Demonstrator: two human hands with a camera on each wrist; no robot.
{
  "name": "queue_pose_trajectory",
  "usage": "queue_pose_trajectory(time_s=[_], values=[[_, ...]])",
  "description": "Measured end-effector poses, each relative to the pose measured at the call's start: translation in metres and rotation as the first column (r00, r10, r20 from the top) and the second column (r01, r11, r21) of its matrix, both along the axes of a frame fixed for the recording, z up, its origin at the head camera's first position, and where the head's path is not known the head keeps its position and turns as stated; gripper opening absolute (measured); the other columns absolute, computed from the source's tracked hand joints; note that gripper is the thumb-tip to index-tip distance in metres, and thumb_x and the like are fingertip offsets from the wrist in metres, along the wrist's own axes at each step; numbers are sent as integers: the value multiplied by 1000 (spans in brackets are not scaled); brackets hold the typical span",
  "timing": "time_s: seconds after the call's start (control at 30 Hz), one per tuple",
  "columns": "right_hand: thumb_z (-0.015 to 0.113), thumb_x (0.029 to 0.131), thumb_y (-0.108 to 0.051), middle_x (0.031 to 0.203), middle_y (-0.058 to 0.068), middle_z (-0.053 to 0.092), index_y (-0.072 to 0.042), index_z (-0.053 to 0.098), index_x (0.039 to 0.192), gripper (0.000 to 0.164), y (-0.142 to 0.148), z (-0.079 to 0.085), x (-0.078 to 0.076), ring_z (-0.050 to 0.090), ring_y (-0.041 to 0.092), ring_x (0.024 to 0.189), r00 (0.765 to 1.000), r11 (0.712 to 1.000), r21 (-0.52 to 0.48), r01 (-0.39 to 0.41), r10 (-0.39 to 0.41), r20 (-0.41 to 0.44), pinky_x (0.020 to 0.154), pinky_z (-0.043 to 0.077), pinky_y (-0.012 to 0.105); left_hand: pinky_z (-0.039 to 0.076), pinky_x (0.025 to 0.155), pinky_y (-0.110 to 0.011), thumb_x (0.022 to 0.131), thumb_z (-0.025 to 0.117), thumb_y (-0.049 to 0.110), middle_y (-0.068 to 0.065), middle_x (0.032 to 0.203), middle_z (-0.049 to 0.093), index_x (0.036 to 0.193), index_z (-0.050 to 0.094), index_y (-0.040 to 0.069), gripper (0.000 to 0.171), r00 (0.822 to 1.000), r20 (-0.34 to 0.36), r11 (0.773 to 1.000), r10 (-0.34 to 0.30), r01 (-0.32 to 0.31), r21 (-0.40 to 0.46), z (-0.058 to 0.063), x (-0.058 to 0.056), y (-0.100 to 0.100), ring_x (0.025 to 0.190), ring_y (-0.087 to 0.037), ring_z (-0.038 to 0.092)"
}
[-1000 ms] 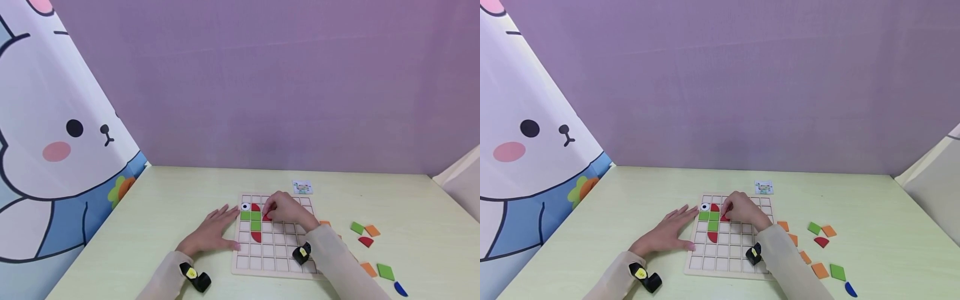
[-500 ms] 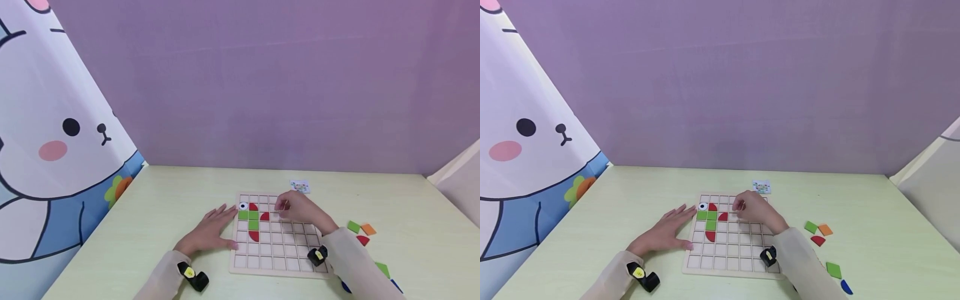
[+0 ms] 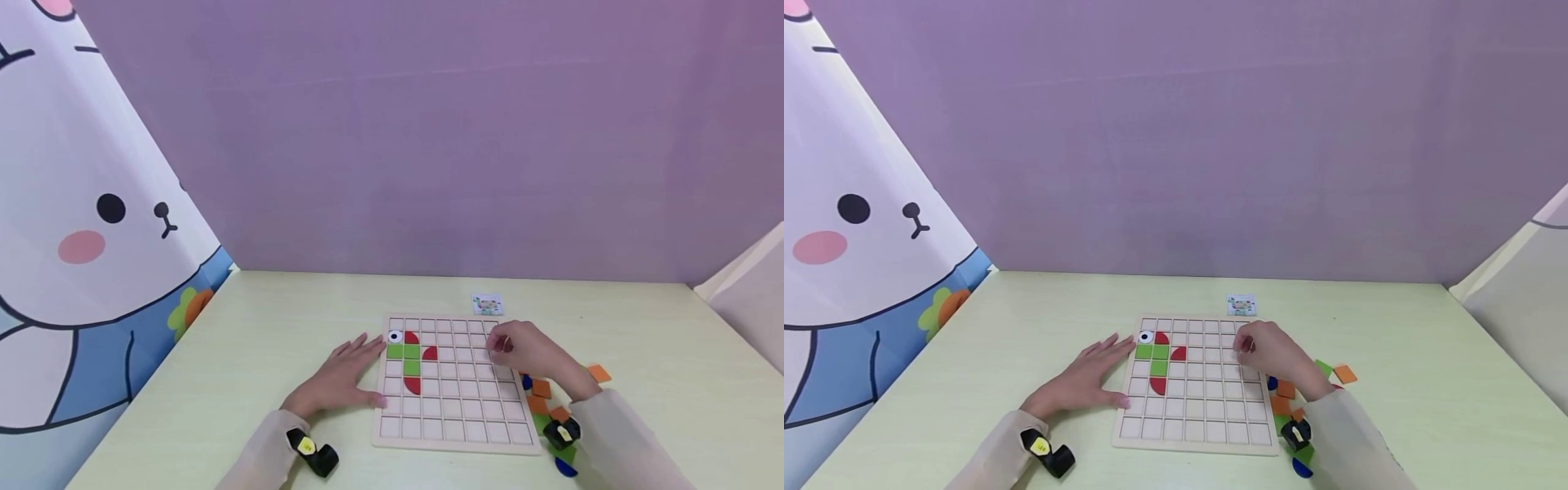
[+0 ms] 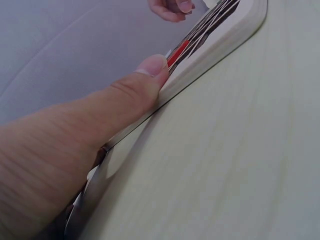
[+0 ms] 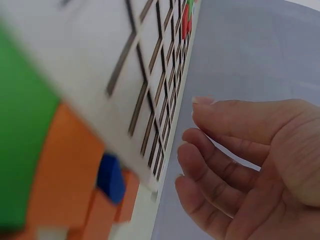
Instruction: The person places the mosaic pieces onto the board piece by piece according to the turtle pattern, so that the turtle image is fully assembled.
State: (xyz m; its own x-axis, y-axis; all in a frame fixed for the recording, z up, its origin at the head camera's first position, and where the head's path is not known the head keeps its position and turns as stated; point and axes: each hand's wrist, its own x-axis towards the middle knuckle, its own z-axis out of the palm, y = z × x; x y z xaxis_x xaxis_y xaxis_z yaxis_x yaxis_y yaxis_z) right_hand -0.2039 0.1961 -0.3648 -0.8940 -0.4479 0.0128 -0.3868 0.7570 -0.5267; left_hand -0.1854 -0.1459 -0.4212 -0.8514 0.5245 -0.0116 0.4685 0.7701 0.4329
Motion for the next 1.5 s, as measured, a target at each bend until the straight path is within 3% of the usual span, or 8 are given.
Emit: queue_pose_trajectory(time_s=[0.47, 0.8, 1.13, 1.5], values=[[73, 78, -2, 81, -3, 61, -10, 66, 87, 14, 39, -2, 20, 51, 14, 75, 997, 997, 45, 64, -66, 31, 61, 45, 21, 9, 119, -52, 75, 63, 69, 1, 159, 22, 152, 26, 16, 100, 1000, 1, 1000, 1, -1, 3, -1, 0, -1, 149, -29, 9], [76, 77, -5, 82, -4, 61, -12, 66, 87, 16, 56, -6, 30, 50, 13, 74, 997, 995, 76, 59, -62, 37, 61, 46, 19, 10, 119, -52, 74, 65, 67, 1, 159, 23, 152, 26, 17, 100, 1000, 4, 1000, 4, -4, 12, 0, 1, -1, 149, -29, 9], [77, 72, 0, 81, -4, 60, -12, 66, 88, 22, 61, -11, 34, 49, 14, 76, 990, 990, 96, 103, -112, 85, 63, 45, 20, 11, 119, -53, 74, 64, 68, 0, 159, 23, 152, 26, 17, 101, 1000, -6, 1000, -1, 1, 10, 1, 2, -1, 148, -29, 10], [78, 71, 0, 78, -1, 55, -9, 63, 87, 24, 58, -12, 35, 47, 16, 74, 987, 991, 89, 103, -112, 112, 61, 42, 22, 10, 119, -52, 74, 65, 68, 1, 159, 22, 152, 25, 17, 101, 1000, -5, 1000, 0, 0, 16, 1, 2, -1, 149, -29, 10]])
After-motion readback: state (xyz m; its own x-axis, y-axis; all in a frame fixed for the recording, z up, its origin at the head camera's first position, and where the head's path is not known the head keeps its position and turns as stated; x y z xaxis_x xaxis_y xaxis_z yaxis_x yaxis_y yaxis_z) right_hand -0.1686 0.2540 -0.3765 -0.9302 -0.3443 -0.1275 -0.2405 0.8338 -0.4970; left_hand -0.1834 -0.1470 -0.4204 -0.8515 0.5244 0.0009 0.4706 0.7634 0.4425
